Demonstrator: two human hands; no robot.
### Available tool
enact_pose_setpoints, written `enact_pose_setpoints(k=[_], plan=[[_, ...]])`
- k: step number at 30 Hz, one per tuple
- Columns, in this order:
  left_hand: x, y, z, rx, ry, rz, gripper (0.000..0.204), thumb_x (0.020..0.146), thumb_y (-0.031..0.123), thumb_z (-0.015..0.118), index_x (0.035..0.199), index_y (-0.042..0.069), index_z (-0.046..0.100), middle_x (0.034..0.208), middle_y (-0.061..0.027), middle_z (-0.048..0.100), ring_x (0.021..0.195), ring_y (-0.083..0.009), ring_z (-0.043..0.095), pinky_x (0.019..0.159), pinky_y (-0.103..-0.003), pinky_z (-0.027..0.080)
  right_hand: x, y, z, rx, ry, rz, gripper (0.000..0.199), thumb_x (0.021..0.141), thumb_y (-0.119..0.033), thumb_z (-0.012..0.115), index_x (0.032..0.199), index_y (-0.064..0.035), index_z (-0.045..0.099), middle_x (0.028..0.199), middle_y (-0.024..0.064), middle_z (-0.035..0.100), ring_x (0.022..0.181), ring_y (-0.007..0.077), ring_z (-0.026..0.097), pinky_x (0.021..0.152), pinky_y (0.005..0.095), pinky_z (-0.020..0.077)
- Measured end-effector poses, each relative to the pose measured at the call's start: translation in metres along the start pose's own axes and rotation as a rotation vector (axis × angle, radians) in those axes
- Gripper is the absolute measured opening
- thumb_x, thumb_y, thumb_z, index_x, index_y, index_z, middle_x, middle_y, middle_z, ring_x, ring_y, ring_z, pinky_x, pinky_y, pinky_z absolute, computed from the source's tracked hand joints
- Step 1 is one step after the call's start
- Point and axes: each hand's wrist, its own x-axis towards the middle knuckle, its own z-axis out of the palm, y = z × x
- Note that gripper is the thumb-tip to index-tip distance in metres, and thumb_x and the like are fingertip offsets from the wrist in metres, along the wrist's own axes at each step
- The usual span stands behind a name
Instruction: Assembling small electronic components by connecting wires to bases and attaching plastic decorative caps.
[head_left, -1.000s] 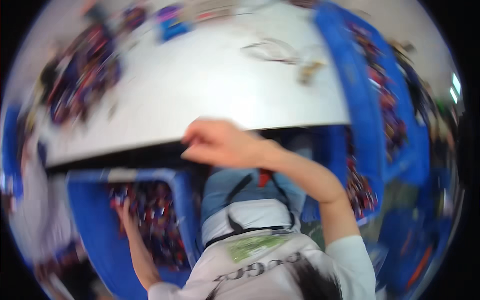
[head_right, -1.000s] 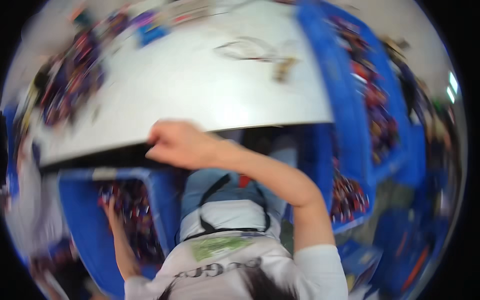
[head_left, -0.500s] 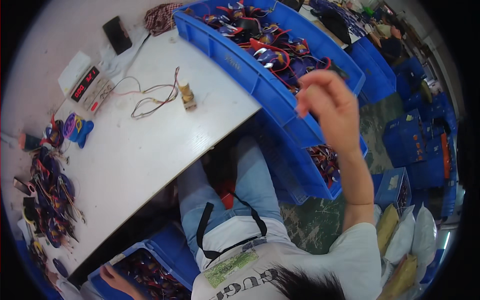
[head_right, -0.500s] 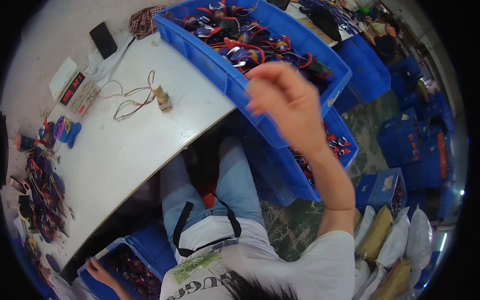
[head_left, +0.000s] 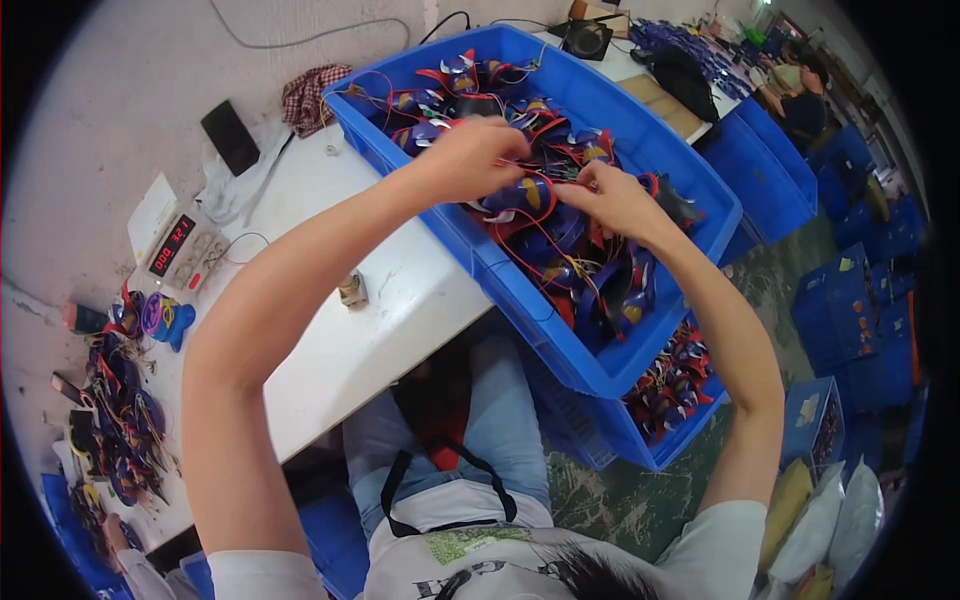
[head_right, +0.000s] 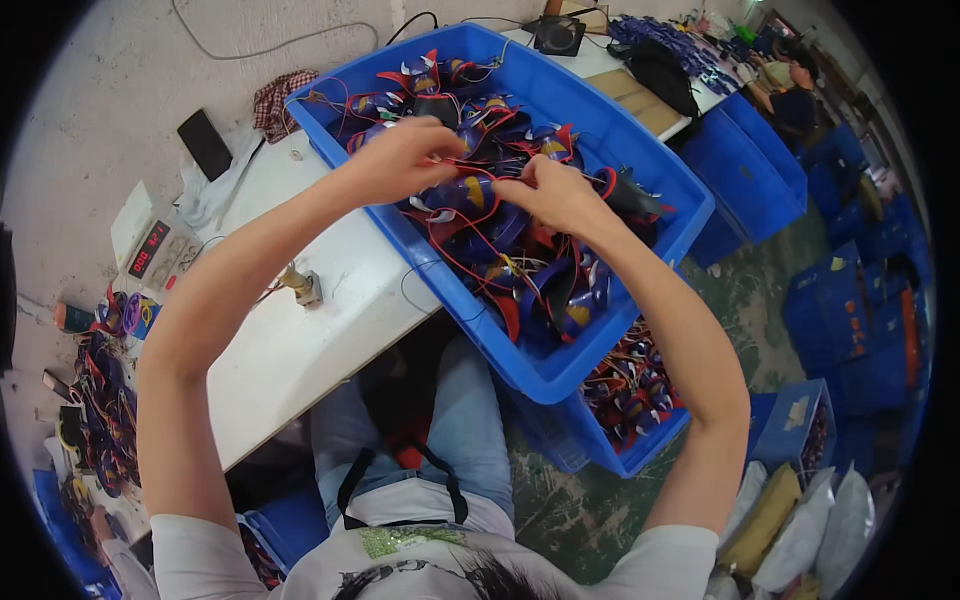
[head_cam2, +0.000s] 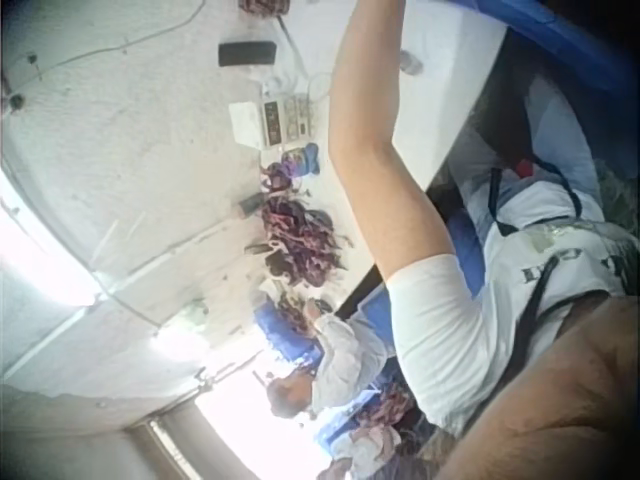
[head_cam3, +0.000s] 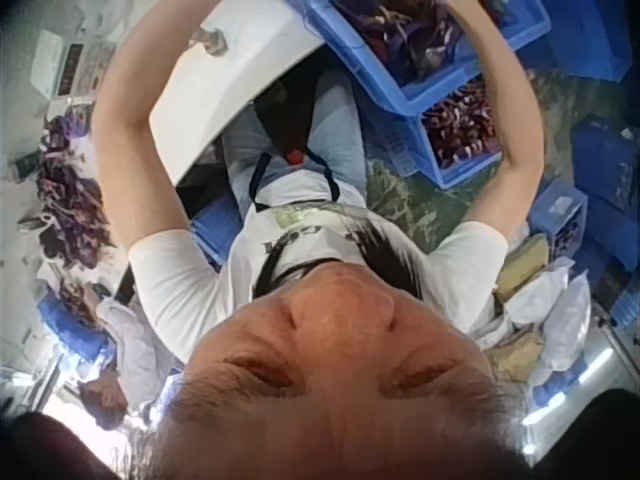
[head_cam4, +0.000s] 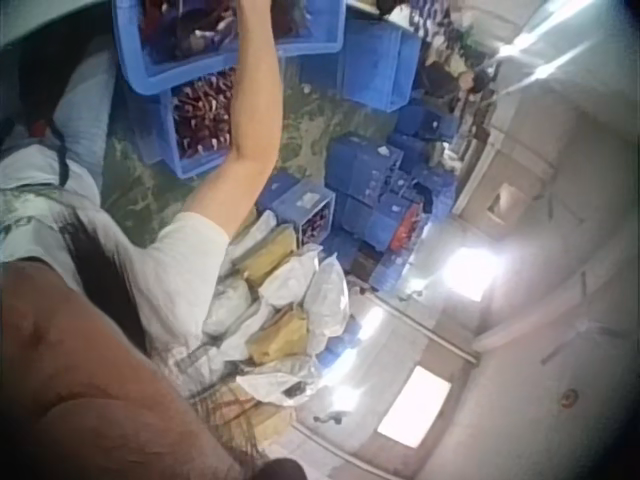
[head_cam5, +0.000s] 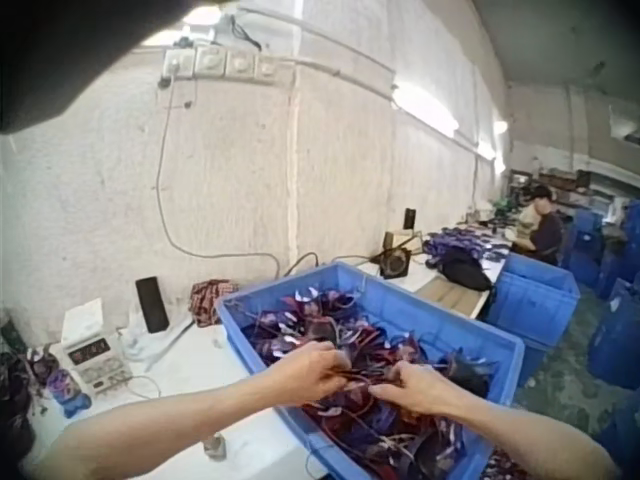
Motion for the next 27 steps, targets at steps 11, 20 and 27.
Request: enact_pose_setpoints(k=[11,20,27], plan=[[0.017,-0.014,0.062,0.55,-0.119,0.006,0.063,0.066,0.044,0.075,0.111,0.002,0.061,0.098,-0.0182,0.062,0.086,-0.0376,0.058,0.089,-0.049,0.04,-0.001,0.001,0.005,0.175,0.011,-0.011,0.04,0.079,-0.015,0.059,0.115,0.0006,0.05,0.069,0.0071,0.056,0.047,0.0136,0.049,0.042,0.024,0.0385],[0.039,0.011,-0.006,0.094,-0.155,-0.343,0.063,0.061,0.048,0.078,0.102,0.006,0.055,0.096,-0.0134,0.063,0.091,-0.0303,0.061,0.092,-0.047,0.039,-0.015,-0.004,-0.051,0.516,0.273,-0.136,0.031,0.078,-0.018,0.06,0.106,-0.0049,0.062,0.067,0.0007,0.054,0.04,0.0045,0.035,0.034,0.0192,0.02],[0.044,0.067,-0.104,0.319,-0.168,-0.345,0.055,0.068,0.03,0.077,0.107,0.002,0.05,0.102,-0.0162,0.059,0.102,-0.0318,0.055,0.093,-0.043,0.041,-0.028,0.011,-0.14,0.936,0.584,-0.49,0.016,0.085,-0.012,0.058,0.096,-0.0012,0.062,0.062,0.0006,0.05,0.043,0.0056,0.035,0.039,0.0194,0.0241]])
